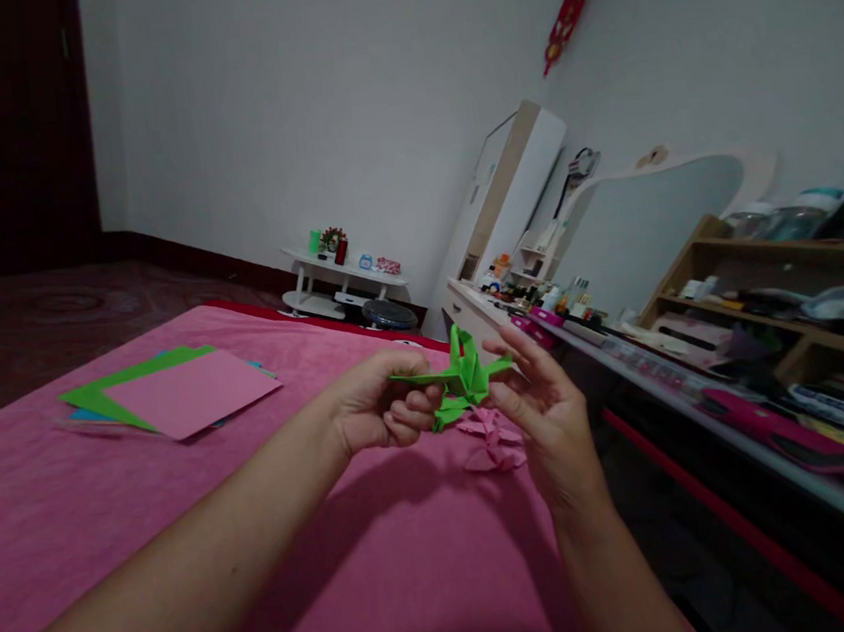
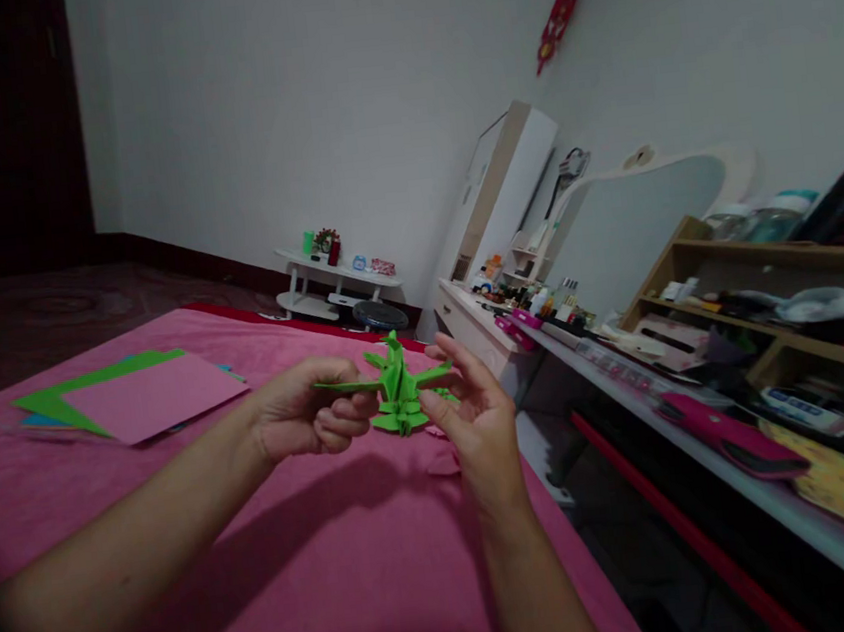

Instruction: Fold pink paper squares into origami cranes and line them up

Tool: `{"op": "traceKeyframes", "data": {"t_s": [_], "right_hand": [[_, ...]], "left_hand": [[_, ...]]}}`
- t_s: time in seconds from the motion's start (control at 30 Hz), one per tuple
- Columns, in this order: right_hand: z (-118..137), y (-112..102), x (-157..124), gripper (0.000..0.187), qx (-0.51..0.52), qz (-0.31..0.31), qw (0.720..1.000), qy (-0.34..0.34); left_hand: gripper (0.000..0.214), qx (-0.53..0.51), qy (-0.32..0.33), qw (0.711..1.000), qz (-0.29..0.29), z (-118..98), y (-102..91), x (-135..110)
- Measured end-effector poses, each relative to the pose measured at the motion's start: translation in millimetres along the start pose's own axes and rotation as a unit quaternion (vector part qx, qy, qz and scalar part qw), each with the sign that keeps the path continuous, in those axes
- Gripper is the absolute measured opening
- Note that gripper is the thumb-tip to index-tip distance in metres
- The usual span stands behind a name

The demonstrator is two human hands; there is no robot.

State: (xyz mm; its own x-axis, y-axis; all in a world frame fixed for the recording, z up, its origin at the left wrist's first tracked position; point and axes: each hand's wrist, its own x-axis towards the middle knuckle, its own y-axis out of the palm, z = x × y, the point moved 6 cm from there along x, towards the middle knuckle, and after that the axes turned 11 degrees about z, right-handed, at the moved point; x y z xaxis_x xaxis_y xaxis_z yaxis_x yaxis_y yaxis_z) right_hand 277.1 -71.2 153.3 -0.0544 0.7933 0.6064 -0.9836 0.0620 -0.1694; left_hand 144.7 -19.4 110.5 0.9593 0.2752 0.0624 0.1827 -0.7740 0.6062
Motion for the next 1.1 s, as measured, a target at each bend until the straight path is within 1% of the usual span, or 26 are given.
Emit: {"op": "traceKeyframes", "data": {"t_s": [0.07, 0.1, 0.13, 0.2, 0.27, 0.3, 0.37, 0.43, 0.53, 0.6, 0.67, 0.83, 0.97, 1.1], "right_hand": [[-4.5, -4.8, 0.1, 0.024, -0.018, -0.015, 1.0, 0.007], [-7.2, -7.8, 0.1, 0.016, -0.014, -0.026, 0.999, 0.015], [-10.2, -10.8, 0.1, 0.011, 0.0, -0.037, 0.999, 0.025], [-16.8, -15.4, 0.3, 0.011, 0.05, -0.056, 0.996, 0.055], [-22.4, -17.2, 0.8, 0.014, 0.1, -0.062, 0.989, 0.085], [-24.6, -17.2, 1.1, 0.016, 0.121, -0.063, 0.986, 0.098], [-27.7, -16.1, 1.3, 0.018, 0.153, -0.06, 0.979, 0.119], [-29.8, -14.3, 1.0, 0.019, 0.174, -0.054, 0.974, 0.136], [-32.3, -13.7, 0.2, 0.019, 0.195, -0.057, 0.967, 0.154], [-33.5, -16.1, -0.1, 0.019, 0.206, -0.073, 0.963, 0.156], [-33.7, -18.7, 0.0, 0.019, 0.219, -0.089, 0.96, 0.15], [-32.4, -18.2, 0.3, 0.021, 0.247, -0.096, 0.953, 0.15], [-31.1, -17.9, 0.1, 0.023, 0.242, -0.101, 0.953, 0.149], [-31.7, -17.6, 0.2, 0.021, 0.241, -0.096, 0.955, 0.144]], "left_hand": [[0.017, 0.004, -0.002, 1.0, -0.002, 2.2, -3.2, 1.5], [0.021, 0.016, 0.0, 1.0, -0.015, 2.3, -5.2, 1.7], [0.025, 0.032, 0.006, 0.999, -0.037, 1.6, -7.9, 1.3], [0.034, 0.073, 0.03, 0.992, -0.101, -2.6, -13.7, -1.0], [0.043, 0.118, 0.073, 0.977, -0.163, -9.5, -17.5, -4.9], [0.046, 0.139, 0.094, 0.968, -0.184, -13.0, -17.8, -6.8], [0.05, 0.186, 0.13, 0.952, -0.207, -18.8, -15.5, -10.2], [0.049, 0.241, 0.152, 0.934, -0.213, -23.3, -11.3, -12.7], [0.04, 0.315, 0.179, 0.904, -0.226, -30.1, -6.2, -17.2], [0.037, 0.337, 0.191, 0.89, -0.239, -34.0, -5.7, -20.3], [0.036, 0.346, 0.199, 0.882, -0.248, -37.1, -6.1, -22.8], [0.035, 0.347, 0.199, 0.883, -0.247, -38.9, -7.5, -23.8], [0.035, 0.343, 0.198, 0.886, -0.239, -37.6, -8.1, -22.2], [0.033, 0.337, 0.196, 0.888, -0.244, -37.7, -9.6, -22.6]]}}
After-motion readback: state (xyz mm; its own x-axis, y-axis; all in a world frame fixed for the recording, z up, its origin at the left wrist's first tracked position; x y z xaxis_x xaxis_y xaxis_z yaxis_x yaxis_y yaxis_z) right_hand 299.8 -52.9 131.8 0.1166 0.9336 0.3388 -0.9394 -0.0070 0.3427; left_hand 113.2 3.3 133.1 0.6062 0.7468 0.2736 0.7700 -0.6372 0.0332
